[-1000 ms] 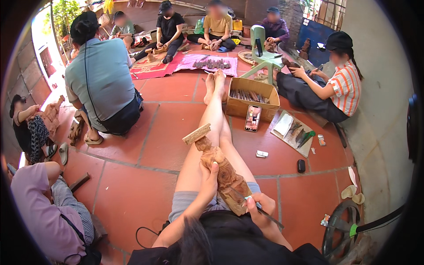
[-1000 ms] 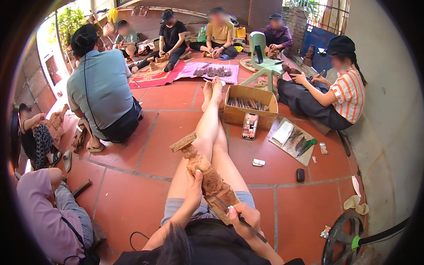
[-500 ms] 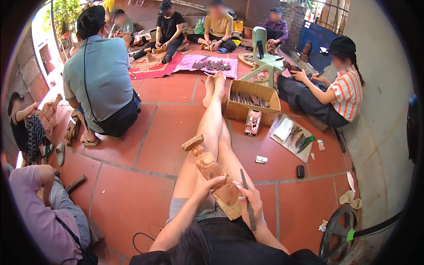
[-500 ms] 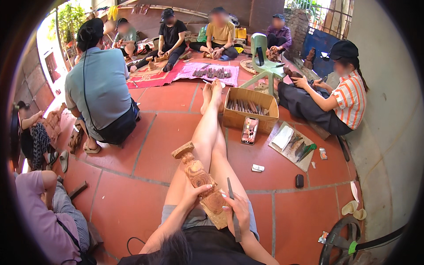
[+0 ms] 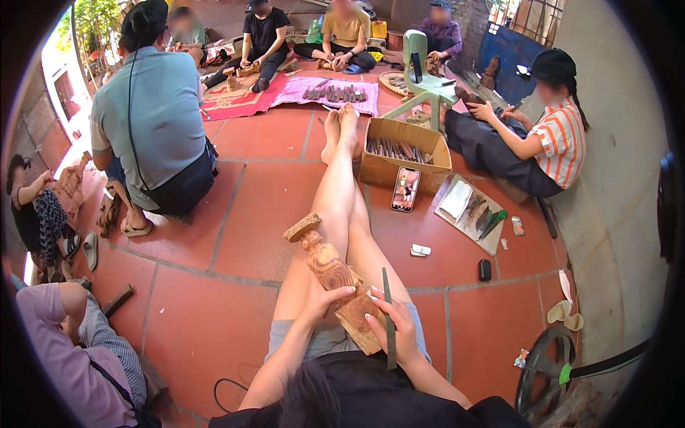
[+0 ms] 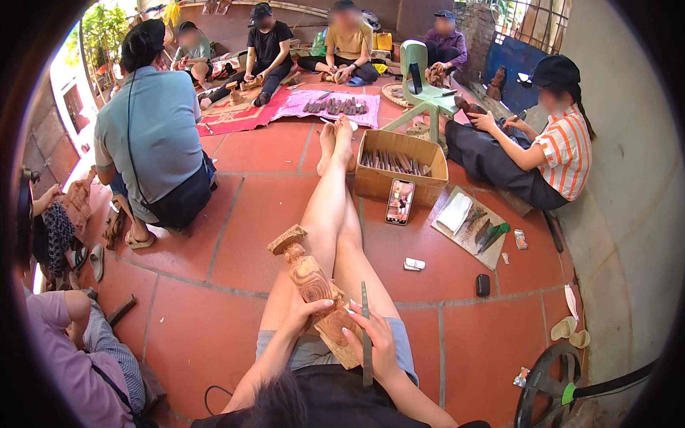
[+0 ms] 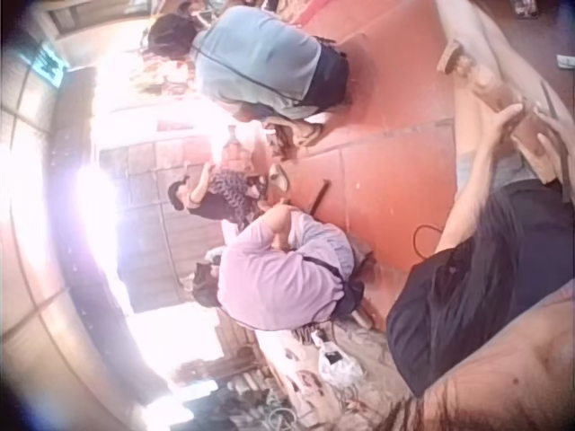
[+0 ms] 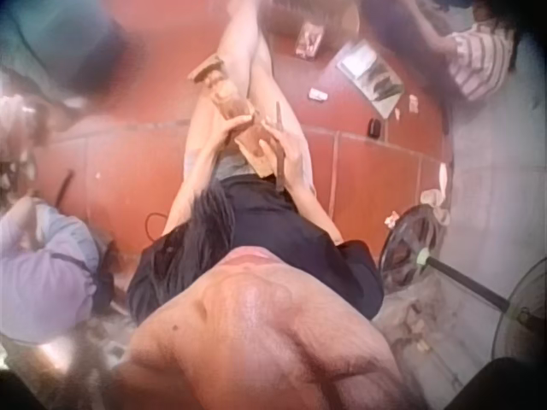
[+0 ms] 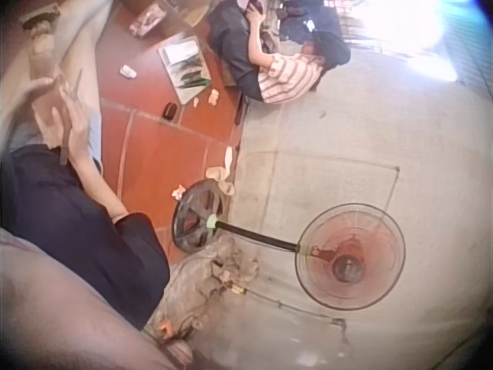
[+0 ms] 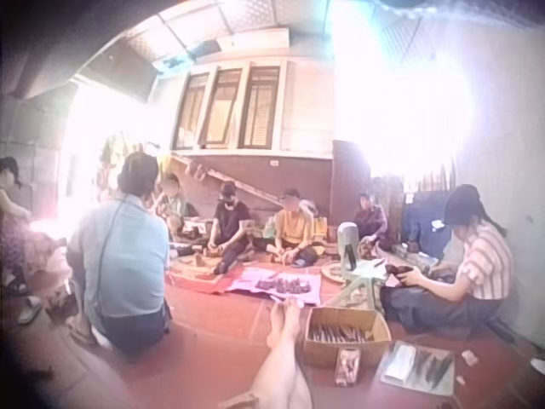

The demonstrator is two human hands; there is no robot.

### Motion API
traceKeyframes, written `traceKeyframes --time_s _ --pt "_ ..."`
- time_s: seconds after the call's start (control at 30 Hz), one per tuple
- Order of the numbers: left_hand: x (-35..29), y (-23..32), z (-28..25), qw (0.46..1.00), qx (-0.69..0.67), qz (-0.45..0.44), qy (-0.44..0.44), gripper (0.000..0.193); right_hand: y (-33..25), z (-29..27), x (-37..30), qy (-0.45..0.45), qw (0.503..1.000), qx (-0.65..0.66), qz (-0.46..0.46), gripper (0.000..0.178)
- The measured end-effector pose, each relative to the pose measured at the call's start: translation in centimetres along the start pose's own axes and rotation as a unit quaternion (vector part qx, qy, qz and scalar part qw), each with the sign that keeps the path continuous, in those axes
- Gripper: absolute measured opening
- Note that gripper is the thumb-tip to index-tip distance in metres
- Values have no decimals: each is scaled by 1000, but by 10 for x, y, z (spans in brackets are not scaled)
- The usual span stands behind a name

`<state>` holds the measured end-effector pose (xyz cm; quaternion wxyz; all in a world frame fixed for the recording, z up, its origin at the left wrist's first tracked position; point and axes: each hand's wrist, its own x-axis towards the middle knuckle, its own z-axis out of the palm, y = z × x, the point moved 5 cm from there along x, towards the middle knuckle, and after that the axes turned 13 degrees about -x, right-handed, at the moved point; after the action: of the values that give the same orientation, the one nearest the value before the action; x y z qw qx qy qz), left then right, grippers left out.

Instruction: The person carves a wooden figurine using a metal file, holding the wood with one hand and filing with the other. The person occasionally rotates the wood to access different surfaces and continues filing along the contours of the piece.

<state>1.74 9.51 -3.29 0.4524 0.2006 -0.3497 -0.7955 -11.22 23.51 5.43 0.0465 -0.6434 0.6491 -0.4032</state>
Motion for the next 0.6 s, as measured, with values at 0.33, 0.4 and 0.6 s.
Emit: traceKeyframes --time_s 0.33,0.4,0.6 --pt "-5 -1 3 1000 -20 7 -7 80 5 -3 -2 10 1000 15 22 36" --pt "-6 -5 1 999 -45 -9 13 79 5 -3 -2 10 999 18 25 36" --pt "-1 -22 -20 998 -39 29 44 57 5 -3 -2 8 999 22 30 36"
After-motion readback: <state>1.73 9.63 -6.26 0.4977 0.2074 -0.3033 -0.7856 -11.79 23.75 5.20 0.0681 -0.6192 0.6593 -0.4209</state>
